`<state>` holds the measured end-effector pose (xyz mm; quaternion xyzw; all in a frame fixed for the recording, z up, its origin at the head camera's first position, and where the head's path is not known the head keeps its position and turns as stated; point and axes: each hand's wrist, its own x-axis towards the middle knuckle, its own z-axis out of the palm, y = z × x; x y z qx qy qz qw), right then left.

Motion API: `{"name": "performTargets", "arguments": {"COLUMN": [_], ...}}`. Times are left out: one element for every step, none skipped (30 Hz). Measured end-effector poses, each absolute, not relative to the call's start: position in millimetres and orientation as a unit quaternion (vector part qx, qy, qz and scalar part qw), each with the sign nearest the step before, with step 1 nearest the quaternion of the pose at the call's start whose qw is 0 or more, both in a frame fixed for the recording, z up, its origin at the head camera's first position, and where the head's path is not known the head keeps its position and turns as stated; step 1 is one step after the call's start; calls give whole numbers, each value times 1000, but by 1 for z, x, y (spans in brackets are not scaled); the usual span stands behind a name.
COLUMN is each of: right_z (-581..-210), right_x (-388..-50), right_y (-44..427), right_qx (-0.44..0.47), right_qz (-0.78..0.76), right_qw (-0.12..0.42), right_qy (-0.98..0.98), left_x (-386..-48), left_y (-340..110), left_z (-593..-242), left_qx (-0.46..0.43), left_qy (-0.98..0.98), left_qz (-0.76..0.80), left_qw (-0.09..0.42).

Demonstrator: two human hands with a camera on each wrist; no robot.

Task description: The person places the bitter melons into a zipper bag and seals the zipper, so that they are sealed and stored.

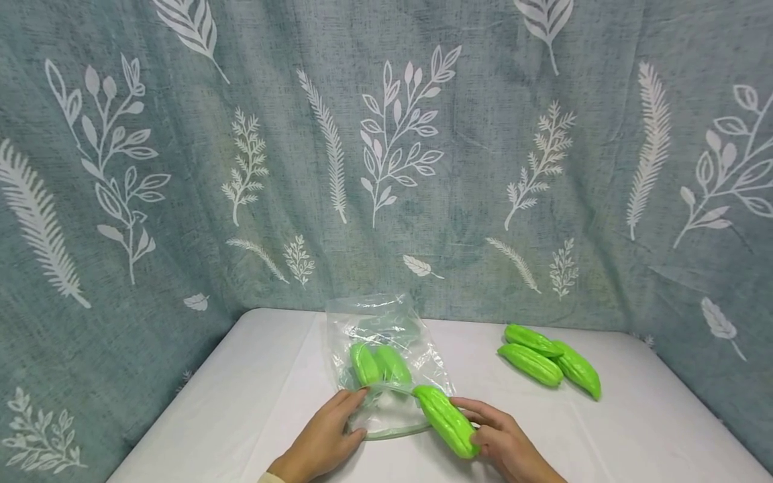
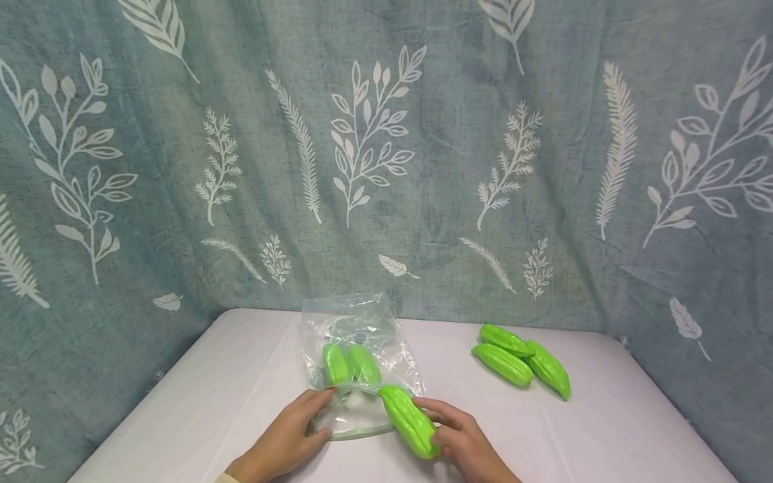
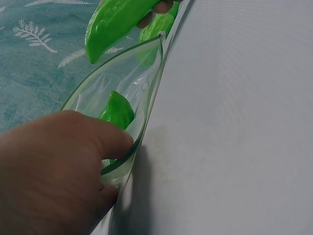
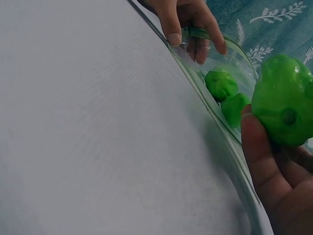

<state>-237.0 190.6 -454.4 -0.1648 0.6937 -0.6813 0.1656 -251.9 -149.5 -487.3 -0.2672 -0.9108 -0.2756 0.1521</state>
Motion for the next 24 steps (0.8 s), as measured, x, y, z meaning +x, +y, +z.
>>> {"name": "performTargets", "arguments": {"right_z": [-455, -455, -455, -455, -455, -455, -455, -455, -455, -456, -457, -458, -459, -460, -461, -462, -462, -462, -462, -462, -462, -461, -461, -461], "right_x": [-237, -237, -236, -236, -236, -235, -235, -235, -235, -235, -235, -236, -237, -237, -238, -238, -239, -239, -239, -239, -239, -239, -238, -238], "right_y": [191, 191, 190, 190, 190, 189, 189, 188, 188, 187, 187, 188, 188, 188, 188, 189, 189, 189, 189, 189, 189, 189, 189, 189], "right_qx": [-166, -166, -167, -165, -163, -160, -159, -159, -159, -158, -158, -156, -156, -156, -156, -157, -160, -163, -172, -180, -186, -194, -204, -214], "right_qz": [-681, -680, -679, -679, -677, -675, -673, -671, -668, -664, -660, -655, -651, -645, -639, -634, -630, -627, -625, -621, -620, -619, -617, -615], "right_qw": [170, 174, 176, 178, 179, 180, 180, 179, 178, 176, 177, 177, 179, 179, 180, 182, 183, 183, 181, 179, 179, 177, 174, 173], "right_qy": [693, 692, 693, 693, 695, 697, 700, 702, 705, 709, 713, 718, 721, 726, 732, 735, 737, 739, 740, 741, 741, 740, 740, 739], "left_x": [-252, -252, -252, -253, -253, -253, -253, -253, -253, -253, -253, -253, -253, -253, -253, -253, -253, -253, -253, -253, -253, -252, -252, -252], "left_y": [-149, -149, -149, -149, -149, -149, -149, -149, -149, -149, -150, -150, -150, -150, -150, -150, -150, -150, -150, -150, -150, -150, -150, -150], "left_z": [-487, -487, -487, -487, -487, -487, -487, -487, -487, -487, -487, -487, -487, -487, -487, -487, -487, -487, -487, -487, -487, -487, -487, -487], "left_qx": [-267, -266, -266, -266, -266, -266, -265, -266, -266, -267, -267, -268, -268, -268, -268, -268, -268, -267, -266, -265, -264, -263, -262, -262], "left_qy": [-911, -912, -912, -912, -913, -913, -913, -913, -912, -912, -912, -912, -912, -912, -912, -912, -912, -912, -913, -913, -913, -913, -913, -914], "left_qz": [-275, -275, -274, -274, -273, -273, -274, -274, -274, -274, -273, -273, -272, -272, -271, -271, -271, -271, -271, -272, -272, -273, -274, -275], "left_qw": [151, 150, 149, 149, 148, 147, 146, 146, 147, 147, 148, 150, 151, 152, 152, 152, 152, 151, 150, 149, 149, 148, 148, 147]}}
